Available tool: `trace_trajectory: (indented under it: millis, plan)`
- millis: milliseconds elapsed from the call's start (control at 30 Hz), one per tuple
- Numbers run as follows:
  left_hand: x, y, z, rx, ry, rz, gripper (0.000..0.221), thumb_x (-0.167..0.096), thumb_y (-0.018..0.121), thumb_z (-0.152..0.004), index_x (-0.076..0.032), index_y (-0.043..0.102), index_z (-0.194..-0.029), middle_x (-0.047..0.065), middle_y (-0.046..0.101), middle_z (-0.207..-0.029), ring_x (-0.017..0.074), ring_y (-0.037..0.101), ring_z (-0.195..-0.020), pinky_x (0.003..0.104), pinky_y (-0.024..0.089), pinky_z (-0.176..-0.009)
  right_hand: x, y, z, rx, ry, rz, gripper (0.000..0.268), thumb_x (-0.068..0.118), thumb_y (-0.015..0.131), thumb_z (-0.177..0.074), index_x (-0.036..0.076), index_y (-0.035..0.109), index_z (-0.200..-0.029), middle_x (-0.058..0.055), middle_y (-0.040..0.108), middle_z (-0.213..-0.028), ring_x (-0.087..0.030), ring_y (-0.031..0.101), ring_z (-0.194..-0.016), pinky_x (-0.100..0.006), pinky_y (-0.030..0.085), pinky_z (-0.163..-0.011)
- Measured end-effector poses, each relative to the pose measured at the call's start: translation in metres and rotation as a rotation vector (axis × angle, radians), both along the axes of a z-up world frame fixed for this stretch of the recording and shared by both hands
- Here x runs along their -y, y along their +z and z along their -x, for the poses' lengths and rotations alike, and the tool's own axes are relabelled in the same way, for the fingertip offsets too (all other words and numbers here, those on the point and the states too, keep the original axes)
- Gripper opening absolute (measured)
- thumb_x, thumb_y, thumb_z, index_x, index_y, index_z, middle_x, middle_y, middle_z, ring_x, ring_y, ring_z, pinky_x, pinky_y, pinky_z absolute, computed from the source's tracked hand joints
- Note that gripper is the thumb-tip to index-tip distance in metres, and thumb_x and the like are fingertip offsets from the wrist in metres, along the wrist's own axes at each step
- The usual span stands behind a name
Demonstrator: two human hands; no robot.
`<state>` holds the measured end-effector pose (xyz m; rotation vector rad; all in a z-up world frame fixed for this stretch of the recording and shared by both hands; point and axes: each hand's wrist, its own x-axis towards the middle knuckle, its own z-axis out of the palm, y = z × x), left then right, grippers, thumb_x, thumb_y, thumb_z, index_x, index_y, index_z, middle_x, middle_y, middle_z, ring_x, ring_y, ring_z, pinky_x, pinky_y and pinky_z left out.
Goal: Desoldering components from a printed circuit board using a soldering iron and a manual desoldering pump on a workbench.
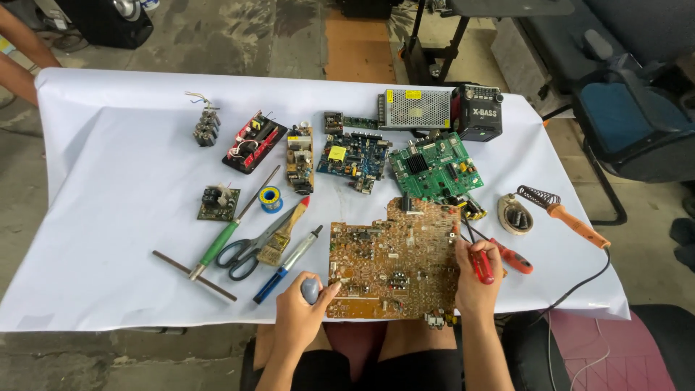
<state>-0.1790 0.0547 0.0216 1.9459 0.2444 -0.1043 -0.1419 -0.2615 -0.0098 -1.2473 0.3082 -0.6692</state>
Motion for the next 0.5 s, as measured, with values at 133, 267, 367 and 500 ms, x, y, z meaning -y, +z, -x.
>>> trace_trajectory:
  millis: [133,267,367,500]
  plan:
    - [-0.005,-0.010,0.001,0.049,0.023,-0.097,0.034,-0.040,0.083,-0.085,-0.017,0.059,-0.076,-0.001,0.063,-0.055,0.0131,0.061,-0.054,0.029,0.045,-0.058,-0.018,0.020,0.005,-0.190,0.043,0.207,0.022,0.008,0.070,-0.097,0.014,0.049,-0.098,-0.009,0.071,-0.106,-0.011,0.066,-0.099,-0.025,0.051,-0.089]
    - [-0.010,-0.019,-0.001,0.111,0.030,-0.147,0.036,-0.039,0.083,-0.085,-0.016,0.058,-0.074,-0.002,0.055,-0.053,0.0118,0.048,-0.051,0.029,0.043,-0.054,-0.009,0.000,0.000,-0.172,0.166,0.291,0.019,0.007,0.070,-0.096,0.012,0.052,-0.096,-0.013,0.070,-0.110,-0.020,0.070,-0.121,-0.029,0.057,-0.097]
    - [-0.012,-0.025,0.000,0.098,0.031,-0.175,0.036,-0.041,0.083,-0.085,-0.016,0.058,-0.074,-0.003,0.053,-0.052,0.0125,0.045,-0.050,0.030,0.043,-0.054,-0.003,-0.011,0.000,-0.169,0.212,0.391,0.018,0.009,0.071,-0.096,0.012,0.053,-0.095,-0.009,0.071,-0.102,-0.023,0.071,-0.125,-0.030,0.058,-0.095]
    - [-0.011,-0.029,-0.003,0.095,0.017,-0.218,0.037,-0.043,0.082,-0.086,-0.016,0.059,-0.075,-0.003,0.055,-0.054,0.0121,0.046,-0.050,0.030,0.042,-0.051,-0.002,-0.020,0.002,-0.195,0.208,0.592,0.018,0.011,0.070,-0.096,0.014,0.052,-0.097,-0.012,0.076,-0.110,-0.025,0.070,-0.129,-0.032,0.059,-0.093]
